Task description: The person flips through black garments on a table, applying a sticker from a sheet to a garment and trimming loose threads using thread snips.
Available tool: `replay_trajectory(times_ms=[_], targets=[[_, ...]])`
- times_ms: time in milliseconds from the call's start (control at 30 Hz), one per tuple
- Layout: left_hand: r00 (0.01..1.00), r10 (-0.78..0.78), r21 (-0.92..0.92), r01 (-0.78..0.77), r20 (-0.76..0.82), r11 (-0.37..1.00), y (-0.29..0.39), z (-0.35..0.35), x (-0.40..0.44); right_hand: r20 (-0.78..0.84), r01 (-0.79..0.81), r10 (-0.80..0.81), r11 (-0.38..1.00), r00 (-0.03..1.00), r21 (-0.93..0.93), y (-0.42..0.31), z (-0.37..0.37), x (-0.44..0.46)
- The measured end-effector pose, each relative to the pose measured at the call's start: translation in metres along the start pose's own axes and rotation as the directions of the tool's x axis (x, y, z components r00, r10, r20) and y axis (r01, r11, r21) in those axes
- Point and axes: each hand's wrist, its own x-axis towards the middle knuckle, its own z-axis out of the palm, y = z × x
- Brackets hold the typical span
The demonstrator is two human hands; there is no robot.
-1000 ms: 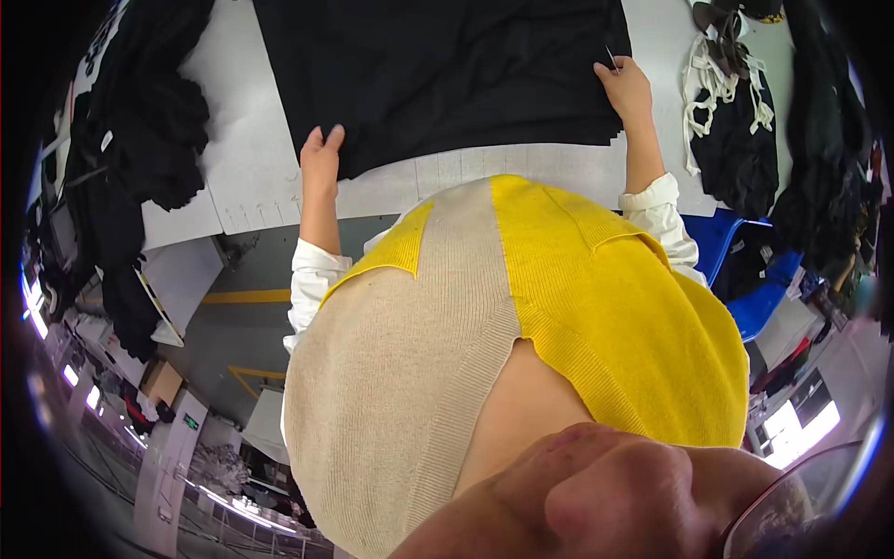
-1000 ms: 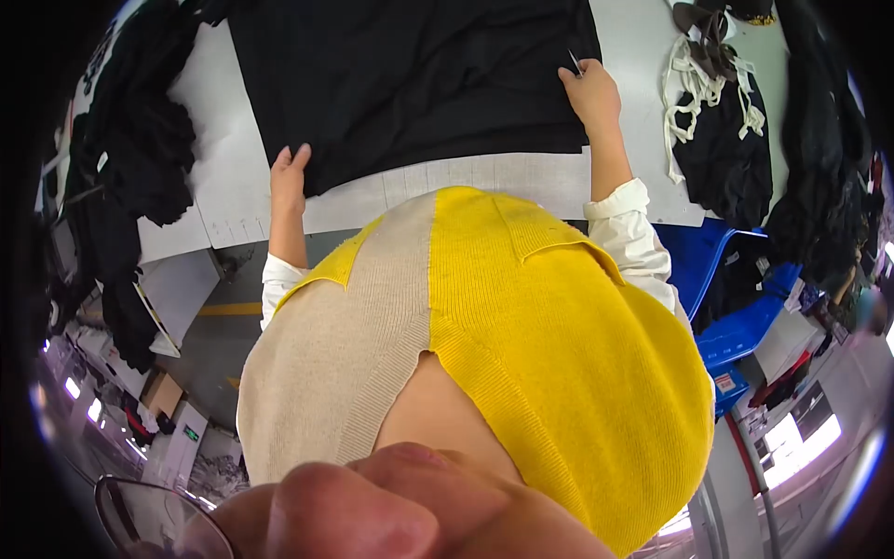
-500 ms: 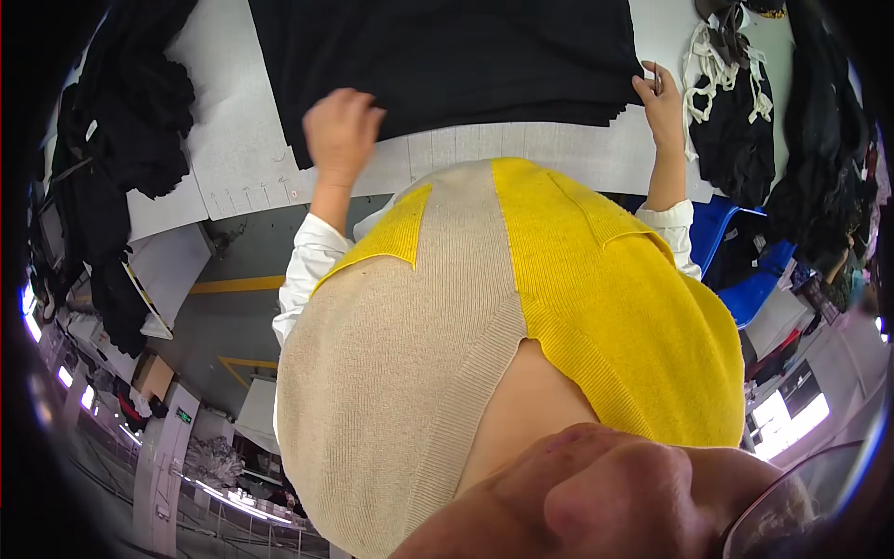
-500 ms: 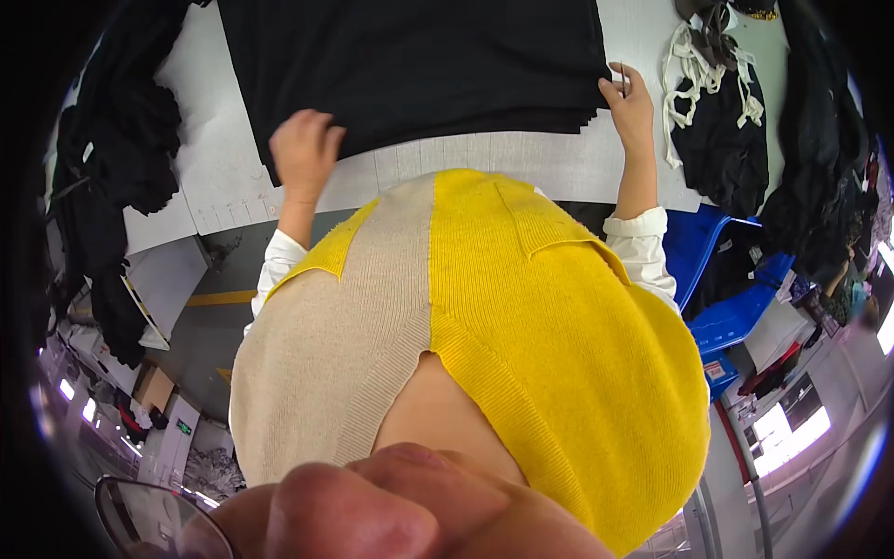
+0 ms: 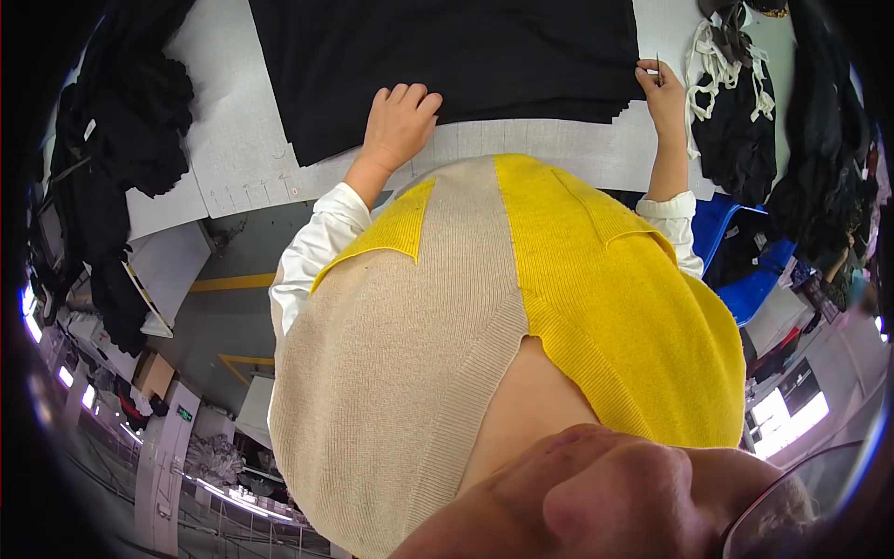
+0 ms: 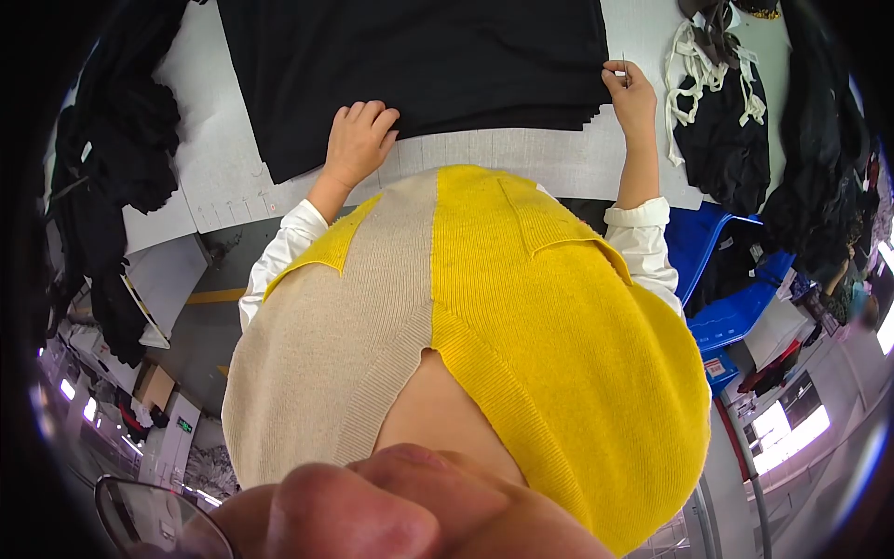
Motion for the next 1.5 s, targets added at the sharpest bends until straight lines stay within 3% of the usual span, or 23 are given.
replay_trajectory(times_ms=[133, 233, 300, 333, 433, 500, 533, 600, 633, 700, 767, 867, 967, 1033, 1100, 1133, 1200, 1300, 1433, 1500], targets=[[0.999, -0.04, -0.022, 0.041, 0.034, 0.999, -0.003, 0.006, 0.001, 0.01, -0.029, 0.029, 0.997, 1.0, -0.065, 0.003, -0.002, 0.001], [0.993, -0.12, -0.287, 0.12, 0.015, 0.951, -0.011, 0.007, 0.002, -0.239, 0.177, -0.296, 0.891, 0.925, -0.419, -0.005, 0.014, -0.006], [0.988, -0.153, -0.367, 0.148, 0.014, 0.918, -0.013, 0.004, 0.002, -0.254, 0.235, -0.404, 0.829, 0.879, -0.507, -0.026, 0.034, -0.016], [0.965, -0.253, -0.436, 0.255, 0.066, 0.863, -0.012, -0.003, 0.005, -0.167, 0.285, -0.404, 0.831, 0.899, -0.477, -0.06, 0.049, -0.034], [0.844, -0.476, -0.59, 0.52, 0.246, 0.618, -0.007, -0.022, 0.023, 0.069, 0.587, -0.607, 0.725, 0.792, -0.361, -0.106, 0.099, -0.063], [0.905, -0.424, -0.569, 0.369, 0.039, 0.735, -0.007, -0.023, 0.028, 0.125, 0.673, -0.691, 0.62, 0.712, -0.402, -0.121, 0.131, -0.067], [0.917, -0.398, -0.581, 0.341, 0.032, 0.739, -0.006, -0.023, 0.031, 0.107, 0.657, -0.687, 0.621, 0.718, -0.428, -0.122, 0.138, -0.063], [0.928, -0.332, -0.463, 0.223, -0.167, 0.858, -0.008, -0.024, 0.035, 0.133, 0.54, -0.588, 0.599, 0.798, -0.592, -0.116, 0.145, -0.046], [0.932, -0.319, -0.473, 0.206, -0.172, 0.857, -0.008, -0.026, 0.038, 0.05, 0.468, -0.568, 0.622, 0.822, -0.627, -0.105, 0.14, -0.034], [0.943, -0.229, -0.298, 0.152, -0.241, 0.942, -0.01, -0.033, 0.042, -0.104, 0.332, -0.495, 0.709, 0.863, -0.623, -0.088, 0.115, -0.013], [0.945, -0.156, -0.113, 0.129, -0.286, 0.985, -0.01, -0.038, 0.042, -0.145, 0.159, -0.344, 0.715, 0.928, -0.681, -0.063, 0.086, 0.002], [0.954, -0.174, -0.045, 0.168, -0.242, 0.985, -0.015, -0.04, 0.048, -0.19, 0.037, -0.243, 0.701, 0.951, -0.712, -0.043, 0.044, 0.012], [0.899, -0.306, -0.035, 0.311, -0.314, 0.95, -0.033, -0.038, 0.058, -0.298, 0.032, -0.258, 0.802, 0.919, -0.596, -0.03, 0.023, 0.017], [0.862, -0.373, -0.062, 0.375, -0.343, 0.925, -0.047, -0.039, 0.069, -0.202, 0.111, -0.173, 0.952, 0.964, -0.286, -0.028, 0.017, 0.026], [0.844, -0.436, -0.075, 0.436, -0.313, 0.897, -0.068, -0.042, 0.081, -0.082, 0.124, -0.118, 0.99, 0.99, 0.071, -0.029, 0.013, 0.033], [0.832, -0.491, -0.051, 0.496, -0.259, 0.867, -0.081, -0.046, 0.085, -0.077, 0.121, -0.115, 0.99, 0.99, 0.073, -0.03, 0.01, 0.036], [0.81, -0.548, -0.023, 0.556, -0.209, 0.831, -0.111, -0.048, 0.092, 0.112, -0.064, 0.027, 0.937, 0.993, 0.343, -0.036, 0.002, 0.046], [0.714, -0.689, -0.041, 0.69, -0.119, 0.722, -0.157, -0.055, 0.089, 0.191, -0.265, 0.192, 0.807, 0.963, 0.528, -0.046, 0.003, 0.055], [0.633, -0.774, -0.099, 0.77, -0.005, 0.631, -0.186, -0.058, 0.067, 0.197, -0.43, 0.403, 0.645, 0.894, 0.631, -0.058, 0.008, 0.06], [0.546, -0.822, -0.233, 0.83, 0.16, 0.506, -0.19, -0.055, 0.056, 0.192, -0.465, 0.459, 0.612, 0.868, 0.639, -0.065, 0.011, 0.063]])
